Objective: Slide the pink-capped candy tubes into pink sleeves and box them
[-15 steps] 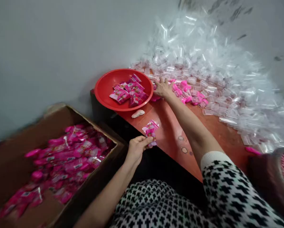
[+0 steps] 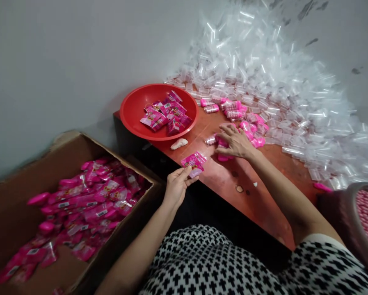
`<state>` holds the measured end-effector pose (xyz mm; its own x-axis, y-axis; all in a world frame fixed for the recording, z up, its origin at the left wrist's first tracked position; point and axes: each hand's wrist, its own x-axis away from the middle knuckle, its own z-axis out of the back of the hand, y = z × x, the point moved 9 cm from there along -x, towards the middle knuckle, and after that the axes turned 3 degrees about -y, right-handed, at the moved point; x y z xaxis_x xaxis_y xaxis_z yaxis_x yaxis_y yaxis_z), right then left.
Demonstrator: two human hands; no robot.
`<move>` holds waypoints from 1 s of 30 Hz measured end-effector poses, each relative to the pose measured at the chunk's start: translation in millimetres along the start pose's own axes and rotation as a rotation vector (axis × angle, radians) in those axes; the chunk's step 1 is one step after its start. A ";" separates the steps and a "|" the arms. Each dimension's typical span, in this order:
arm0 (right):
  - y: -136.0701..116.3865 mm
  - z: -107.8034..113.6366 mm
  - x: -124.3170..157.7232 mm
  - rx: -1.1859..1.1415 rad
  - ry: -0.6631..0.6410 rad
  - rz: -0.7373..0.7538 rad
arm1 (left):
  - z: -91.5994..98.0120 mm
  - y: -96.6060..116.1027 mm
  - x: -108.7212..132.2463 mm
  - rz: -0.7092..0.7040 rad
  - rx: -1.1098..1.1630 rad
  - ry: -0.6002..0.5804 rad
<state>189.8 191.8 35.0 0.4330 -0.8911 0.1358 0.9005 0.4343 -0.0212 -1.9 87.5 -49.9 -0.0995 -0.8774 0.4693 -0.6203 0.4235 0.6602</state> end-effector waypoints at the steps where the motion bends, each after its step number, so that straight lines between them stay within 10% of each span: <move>1: -0.9 -2.5 11.8 -0.016 -0.007 0.030 | -0.7 0.5 1.3 -0.001 0.009 -0.004; 7: 11.4 18.4 25.7 -0.270 0.124 0.069 | -0.9 0.0 8.6 0.002 0.001 -0.001; 16: 29.9 51.4 -105.3 -0.235 0.204 -0.116 | 19.2 3.8 10.5 0.001 0.026 0.142; 23: 22.0 50.9 12.7 -0.436 0.217 -0.138 | 22.1 2.0 3.6 -0.009 0.030 0.142; 30: 33.0 9.3 96.6 -0.090 0.055 -0.786 | -0.5 -12.8 8.1 -0.014 0.012 0.060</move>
<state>261.0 121.3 56.6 -0.3320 -0.9385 0.0949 0.9420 -0.3352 -0.0193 5.6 75.0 -54.3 -0.0442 -0.8683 0.4941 -0.6310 0.4077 0.6600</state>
